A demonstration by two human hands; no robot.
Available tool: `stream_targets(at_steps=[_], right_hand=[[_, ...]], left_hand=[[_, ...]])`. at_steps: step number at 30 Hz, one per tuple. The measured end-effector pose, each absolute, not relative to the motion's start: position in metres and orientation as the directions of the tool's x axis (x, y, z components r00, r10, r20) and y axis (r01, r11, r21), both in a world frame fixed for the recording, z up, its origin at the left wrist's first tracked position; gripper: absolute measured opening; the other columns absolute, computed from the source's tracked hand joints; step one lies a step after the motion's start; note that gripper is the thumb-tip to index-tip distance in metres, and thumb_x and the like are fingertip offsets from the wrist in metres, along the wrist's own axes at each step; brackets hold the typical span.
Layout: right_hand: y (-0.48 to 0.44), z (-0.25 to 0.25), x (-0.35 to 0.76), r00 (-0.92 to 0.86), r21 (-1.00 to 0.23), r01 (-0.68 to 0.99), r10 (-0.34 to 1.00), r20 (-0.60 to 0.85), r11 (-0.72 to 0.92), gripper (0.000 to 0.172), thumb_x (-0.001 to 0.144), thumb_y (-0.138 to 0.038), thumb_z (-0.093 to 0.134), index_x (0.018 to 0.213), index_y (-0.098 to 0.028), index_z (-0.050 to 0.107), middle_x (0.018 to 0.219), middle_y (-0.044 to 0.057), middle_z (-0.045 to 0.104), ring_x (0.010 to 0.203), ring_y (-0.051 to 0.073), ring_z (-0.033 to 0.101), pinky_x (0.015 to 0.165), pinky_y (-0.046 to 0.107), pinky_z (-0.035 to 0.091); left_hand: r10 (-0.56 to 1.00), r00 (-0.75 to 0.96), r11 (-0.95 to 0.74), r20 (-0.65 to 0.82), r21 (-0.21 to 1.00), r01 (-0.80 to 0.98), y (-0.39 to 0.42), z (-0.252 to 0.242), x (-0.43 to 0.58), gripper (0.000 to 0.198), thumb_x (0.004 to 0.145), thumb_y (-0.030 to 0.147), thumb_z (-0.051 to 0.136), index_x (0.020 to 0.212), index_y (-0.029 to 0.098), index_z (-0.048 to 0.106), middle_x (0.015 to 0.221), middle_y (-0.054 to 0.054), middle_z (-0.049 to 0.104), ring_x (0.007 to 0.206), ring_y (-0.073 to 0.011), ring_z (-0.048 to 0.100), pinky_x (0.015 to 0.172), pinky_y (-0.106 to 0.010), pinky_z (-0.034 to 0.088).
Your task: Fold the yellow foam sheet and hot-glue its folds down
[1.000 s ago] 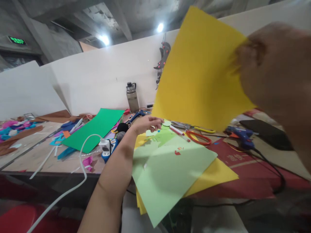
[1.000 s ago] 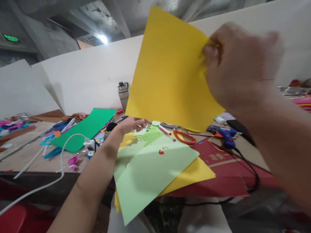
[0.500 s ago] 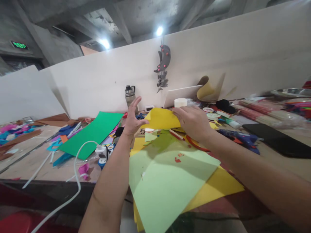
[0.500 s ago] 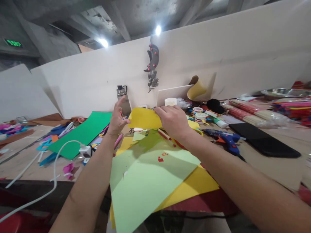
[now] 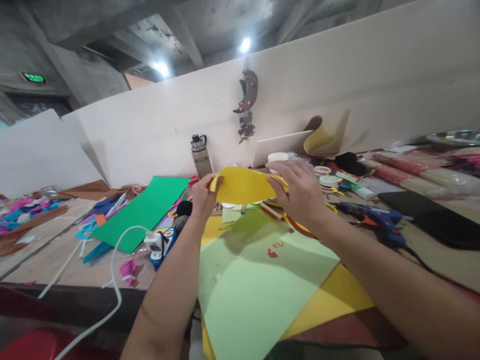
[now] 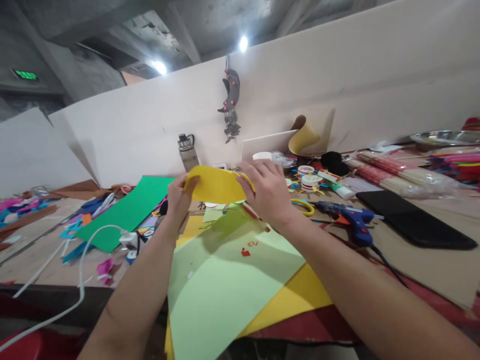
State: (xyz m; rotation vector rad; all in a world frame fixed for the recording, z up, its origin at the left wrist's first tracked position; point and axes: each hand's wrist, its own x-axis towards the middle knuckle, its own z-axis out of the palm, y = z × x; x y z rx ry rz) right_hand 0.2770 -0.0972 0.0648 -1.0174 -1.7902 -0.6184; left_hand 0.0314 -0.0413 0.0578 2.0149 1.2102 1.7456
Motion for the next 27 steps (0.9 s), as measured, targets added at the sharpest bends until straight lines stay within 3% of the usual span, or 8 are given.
stream_targets(at_steps=[3, 6, 11, 13, 17, 19, 22, 27], right_hand=[[-0.112, 0.066, 0.279, -0.115, -0.054, 0.823, 0.259, 0.959, 0.566, 0.037, 0.092, -0.030, 0.055, 0.128, -0.025, 0.050, 0.125, 0.014, 0.061, 0.115, 0.030, 0.055, 0.098, 0.048, 0.038], [-0.114, 0.066, 0.281, -0.032, -0.116, 0.768, 0.217, 0.976, 0.630, 0.059, 0.083, -0.039, 0.068, 0.134, -0.025, 0.043, 0.128, 0.016, 0.056, 0.119, 0.033, 0.052, 0.102, 0.053, 0.037], [-0.079, 0.050, 0.298, 0.245, -0.563, 0.535, 0.521, 0.817, 0.630, 0.091, 0.072, -0.042, 0.078, 0.147, -0.020, 0.031, 0.138, 0.022, 0.051, 0.114, 0.029, 0.055, 0.087, 0.042, 0.050], [-0.064, 0.043, 0.307, 0.303, -0.711, 0.357, 0.645, 0.702, 0.606, 0.083, 0.071, -0.037, 0.077, 0.143, -0.021, 0.040, 0.133, 0.019, 0.057, 0.104, 0.026, 0.062, 0.080, 0.037, 0.053], [-0.053, 0.042, 0.314, 0.216, -0.898, 0.073, 0.872, 0.439, 0.434, 0.033, 0.068, -0.037, 0.077, 0.095, -0.020, 0.070, 0.095, 0.005, 0.074, 0.085, 0.023, 0.067, 0.079, 0.036, 0.053], [-0.053, 0.045, 0.314, 0.233, -0.930, -0.012, 0.906, 0.354, 0.367, 0.031, 0.061, -0.037, 0.080, 0.084, -0.019, 0.072, 0.089, 0.005, 0.075, 0.084, 0.024, 0.068, 0.080, 0.036, 0.053], [-0.055, 0.049, 0.314, 0.295, -0.952, -0.147, 0.930, 0.217, 0.269, 0.036, 0.056, -0.035, 0.082, 0.087, -0.019, 0.072, 0.092, 0.006, 0.076, 0.084, 0.025, 0.069, 0.075, 0.036, 0.055], [-0.056, 0.050, 0.313, 0.346, -0.970, -0.150, 0.929, 0.132, 0.193, 0.036, 0.060, -0.033, 0.080, 0.092, -0.018, 0.074, 0.096, 0.008, 0.076, 0.080, 0.026, 0.071, 0.068, 0.036, 0.057]], left_hand=[[0.657, -0.320, -0.614, 0.683, 0.731, 0.299, -0.038, 0.059, 0.027, 0.029, 0.081, 0.047, 0.066, 0.084, 0.018, 0.071, 0.081, -0.003, 0.071, 0.076, -0.0169, 0.063, 0.066, -0.024, 0.048], [0.660, -0.413, -0.639, 0.628, 0.758, 0.130, -0.038, 0.061, 0.027, 0.037, 0.079, 0.051, 0.067, 0.091, 0.015, 0.070, 0.087, -0.006, 0.072, 0.076, -0.0165, 0.064, 0.067, -0.025, 0.050], [0.655, -0.399, -0.649, 0.642, 0.748, 0.138, -0.038, 0.060, 0.028, 0.035, 0.073, 0.047, 0.074, 0.087, 0.015, 0.071, 0.087, -0.006, 0.073, 0.082, -0.0178, 0.066, 0.073, -0.025, 0.052], [0.702, -0.329, -0.621, 0.631, 0.769, 0.151, -0.038, 0.058, 0.027, 0.033, 0.070, 0.046, 0.077, 0.082, 0.016, 0.072, 0.082, -0.005, 0.073, 0.081, -0.0184, 0.066, 0.073, -0.026, 0.052], [0.808, -0.192, -0.544, 0.556, 0.831, 0.117, -0.035, 0.054, 0.025, 0.032, 0.065, 0.042, 0.081, 0.083, 0.016, 0.075, 0.083, -0.005, 0.074, 0.076, -0.0185, 0.066, 0.071, -0.027, 0.054], [0.838, -0.155, -0.517, 0.524, 0.852, 0.083, -0.032, 0.050, 0.023, 0.032, 0.065, 0.039, 0.082, 0.086, 0.016, 0.076, 0.088, -0.005, 0.075, 0.077, -0.0184, 0.067, 0.071, -0.028, 0.054], [0.859, -0.171, -0.494, 0.483, 0.869, -0.024, -0.024, 0.043, 0.022, 0.030, 0.064, 0.036, 0.082, 0.086, 0.017, 0.076, 0.091, -0.006, 0.076, 0.080, -0.0199, 0.068, 0.075, -0.031, 0.055], [0.843, -0.271, -0.487, 0.465, 0.873, -0.019, -0.011, 0.037, 0.016, 0.029, 0.061, 0.039, 0.083, 0.080, 0.019, 0.073, 0.080, -0.004, 0.073, 0.082, -0.0212, 0.068, 0.075, -0.031, 0.055]])
